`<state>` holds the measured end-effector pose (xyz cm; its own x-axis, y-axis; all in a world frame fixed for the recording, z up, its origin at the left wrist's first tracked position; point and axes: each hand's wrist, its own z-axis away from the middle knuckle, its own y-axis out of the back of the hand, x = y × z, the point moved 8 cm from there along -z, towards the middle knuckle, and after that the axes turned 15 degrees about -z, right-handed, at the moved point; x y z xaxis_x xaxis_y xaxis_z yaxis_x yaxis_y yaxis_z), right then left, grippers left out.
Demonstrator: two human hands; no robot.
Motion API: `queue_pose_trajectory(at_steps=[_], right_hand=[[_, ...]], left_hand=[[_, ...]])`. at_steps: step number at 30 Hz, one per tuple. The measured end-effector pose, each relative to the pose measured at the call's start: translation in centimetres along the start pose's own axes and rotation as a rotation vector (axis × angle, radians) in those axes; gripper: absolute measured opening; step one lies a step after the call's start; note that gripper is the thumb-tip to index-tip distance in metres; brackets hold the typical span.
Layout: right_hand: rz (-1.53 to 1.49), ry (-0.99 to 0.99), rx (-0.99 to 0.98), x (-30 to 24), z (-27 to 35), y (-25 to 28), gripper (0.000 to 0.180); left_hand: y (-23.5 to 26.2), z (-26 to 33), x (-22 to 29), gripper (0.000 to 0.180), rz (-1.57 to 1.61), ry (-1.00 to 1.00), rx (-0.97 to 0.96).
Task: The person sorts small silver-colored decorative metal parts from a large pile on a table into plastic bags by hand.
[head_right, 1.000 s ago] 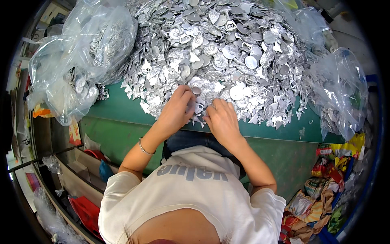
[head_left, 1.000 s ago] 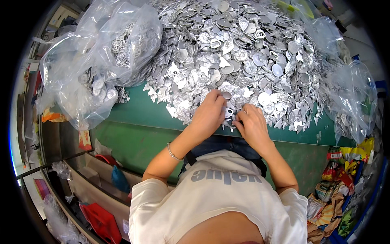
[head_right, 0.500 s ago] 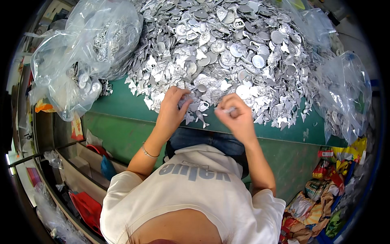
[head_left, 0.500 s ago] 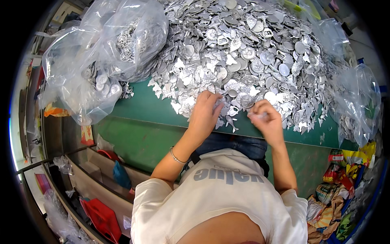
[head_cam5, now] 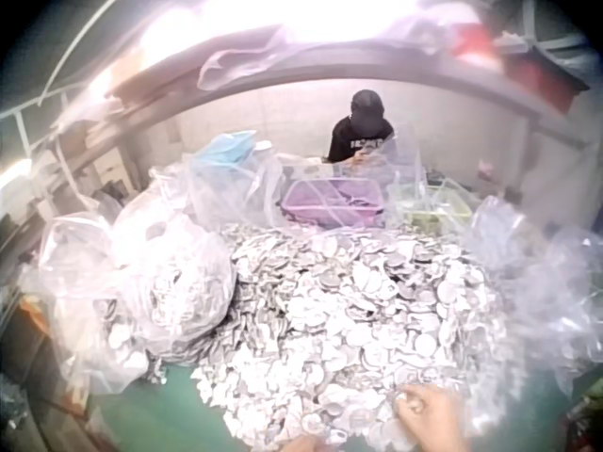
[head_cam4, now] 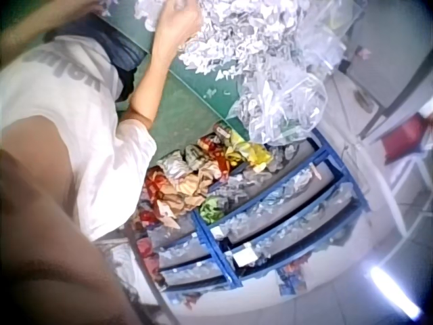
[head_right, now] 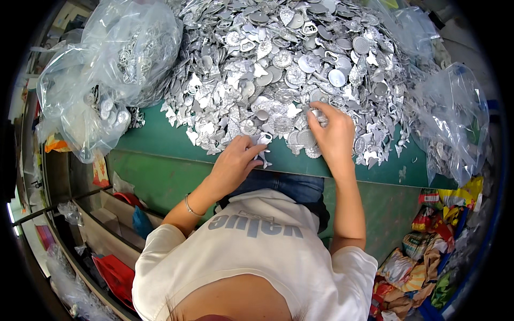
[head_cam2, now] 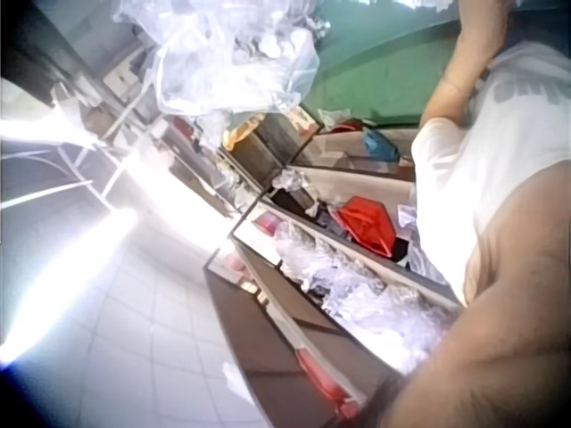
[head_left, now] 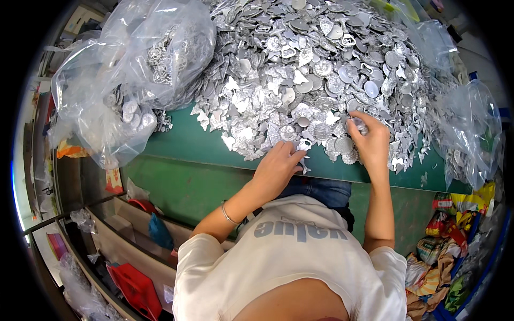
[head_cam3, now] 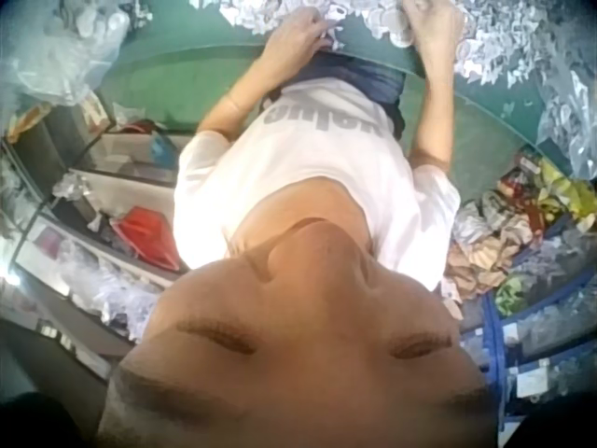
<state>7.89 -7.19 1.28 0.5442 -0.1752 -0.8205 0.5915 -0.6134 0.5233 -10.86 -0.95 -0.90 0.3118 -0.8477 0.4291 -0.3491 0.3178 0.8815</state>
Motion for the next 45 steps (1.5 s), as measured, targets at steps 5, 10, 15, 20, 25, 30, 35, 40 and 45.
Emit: queue_pose_trajectory(at_steps=[5, 10, 15, 20, 25, 30, 35, 40, 45], right_hand=[[0.567, -0.030, -0.116, -1.5, -1.5, -2.5, 0.020], [0.526, 0.030, -0.076, -1.2, -1.2, -2.7, 0.019], [0.388, 0.129, 0.085, -0.9, -0.4, -2.1, 0.017], [-0.545, -0.063, 0.248, 2.0, -1.2, 1.1, 0.012], [-1.617, -0.667, 0.275, 2.6, -1.3, -2.0, 0.007], [-1.976, -0.783, -0.344, 0.3, -0.2, -6.1, 0.010], [-0.216, 0.213, -0.056, -2.5, -1.8, -5.8, 0.020], [0.222, 0.192, -0.154, -4.1, -2.1, -7.9, 0.013], [0.105, 0.154, -0.152, -5.1, -1.4, -7.1, 0.012]], left_hand=[[-0.8, -0.3, 0.6, 0.028, 0.061, 0.005, 0.097], [-1.3, -0.5, 1.1, 0.026, 0.161, 0.045, 0.225], [1.5, -0.3, -2.5, 0.030, 0.048, 0.248, 0.334], [2.1, -0.8, -4.7, 0.035, -0.090, 0.300, 0.265], [1.9, -1.4, -4.3, 0.036, -0.156, 0.276, 0.241], [2.6, -1.3, -4.7, 0.035, -0.149, 0.277, 0.291], [3.0, -1.0, -6.5, 0.033, -0.150, 0.387, 0.315], [4.6, 0.2, -8.6, 0.028, -0.108, 0.483, 0.390], [4.8, 2.1, -9.9, 0.029, -0.160, 0.541, 0.316]])
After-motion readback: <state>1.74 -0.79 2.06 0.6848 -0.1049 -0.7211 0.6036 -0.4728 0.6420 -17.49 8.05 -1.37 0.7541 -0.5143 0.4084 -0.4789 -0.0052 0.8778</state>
